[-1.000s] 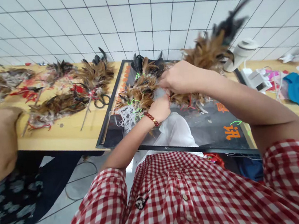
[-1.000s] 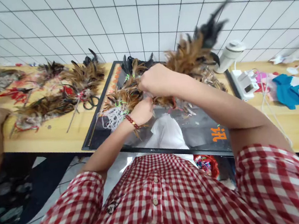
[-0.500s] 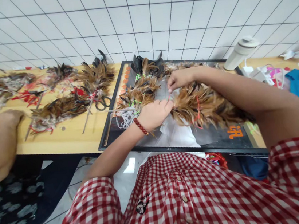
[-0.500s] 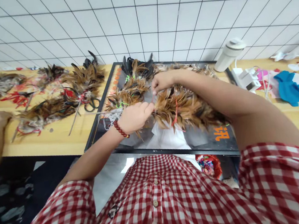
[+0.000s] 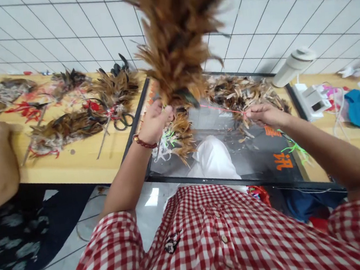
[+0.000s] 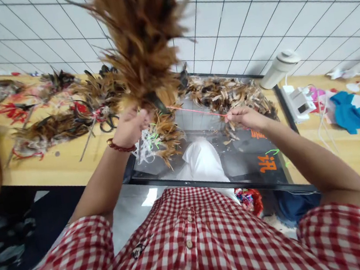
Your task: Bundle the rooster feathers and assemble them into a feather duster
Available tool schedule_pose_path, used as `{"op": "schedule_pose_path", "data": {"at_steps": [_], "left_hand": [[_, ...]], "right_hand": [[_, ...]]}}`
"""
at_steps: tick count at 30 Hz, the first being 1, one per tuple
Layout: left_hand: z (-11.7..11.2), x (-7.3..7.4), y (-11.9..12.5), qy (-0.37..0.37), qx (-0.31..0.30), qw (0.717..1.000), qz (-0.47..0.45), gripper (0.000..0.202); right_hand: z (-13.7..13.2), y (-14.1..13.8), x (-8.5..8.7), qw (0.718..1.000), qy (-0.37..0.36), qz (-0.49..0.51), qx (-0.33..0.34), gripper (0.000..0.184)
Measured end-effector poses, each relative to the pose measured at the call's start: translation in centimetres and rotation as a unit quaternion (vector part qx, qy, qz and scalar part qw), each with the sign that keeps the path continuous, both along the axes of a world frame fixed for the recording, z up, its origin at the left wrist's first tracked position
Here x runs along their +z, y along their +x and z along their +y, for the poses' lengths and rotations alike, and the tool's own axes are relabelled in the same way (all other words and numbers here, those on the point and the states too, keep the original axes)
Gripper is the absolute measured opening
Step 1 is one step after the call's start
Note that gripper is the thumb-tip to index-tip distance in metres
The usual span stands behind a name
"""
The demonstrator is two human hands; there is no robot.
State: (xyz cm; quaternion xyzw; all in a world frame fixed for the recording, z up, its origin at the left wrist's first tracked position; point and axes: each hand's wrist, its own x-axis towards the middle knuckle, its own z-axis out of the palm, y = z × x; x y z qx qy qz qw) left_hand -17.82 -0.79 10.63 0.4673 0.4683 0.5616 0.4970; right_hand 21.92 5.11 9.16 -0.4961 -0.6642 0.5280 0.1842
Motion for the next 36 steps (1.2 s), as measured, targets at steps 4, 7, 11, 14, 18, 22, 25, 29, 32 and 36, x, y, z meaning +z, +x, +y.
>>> {"op": "schedule_pose_path", "data": {"at_steps": [4, 7, 11, 14, 18, 22, 25, 29, 32, 36], "left_hand": [[0.8, 2.0, 0.3, -0.067, 0.014, 0.991, -0.114, 0.045], [1.0, 3.3, -0.3, -0.094, 0.047, 0.984, -0.142, 0.048], [0.5, 3.8, -1.4, -0.111, 0.089, 0.981, -0.134, 0.043], [-0.6, 3.1, -1.7, -0.144, 0.071, 0.98, -0.114, 0.04], [-2.7, 2.1, -1.6, -0.189, 0.006, 0.976, -0.11, 0.038], [-4.2, 2.3, -1.3, -0.206, -0.023, 0.968, -0.143, 0.04], [-4.6, 2.9, -1.2, -0.206, -0.025, 0.964, -0.168, 0.039], [-4.7, 2.9, -1.0, -0.204, -0.027, 0.96, -0.188, 0.037], [-4.4, 2.2, -0.5, -0.201, -0.04, 0.958, -0.2, 0.035], [-3.5, 1.2, 0.7, -0.213, -0.056, 0.949, -0.225, 0.032]], "right_hand": [[-1.1, -1.1, -0.6, 0.995, 0.004, 0.051, -0.083, 0.027], [-1.6, -1.7, -0.8, 0.992, 0.016, 0.067, -0.11, 0.024], [-5.4, -3.5, -1.6, 0.998, -0.058, 0.022, 0.013, 0.039], [-8.6, -5.9, -1.4, 0.942, -0.125, -0.013, 0.311, 0.043], [-7.4, -10.0, 0.1, 0.843, -0.023, -0.092, 0.53, 0.024], [-4.1, -16.1, -0.4, 0.896, 0.276, -0.224, 0.266, 0.03], [-4.8, -20.9, -2.6, 0.869, 0.305, -0.252, 0.297, 0.036], [-6.7, -23.2, -4.4, 0.837, 0.329, -0.291, 0.326, 0.035], [-5.8, -20.1, -2.6, 0.828, 0.351, -0.288, 0.33, 0.026], [-3.7, -12.3, 3.9, 0.848, 0.343, -0.357, 0.189, 0.02]]}}
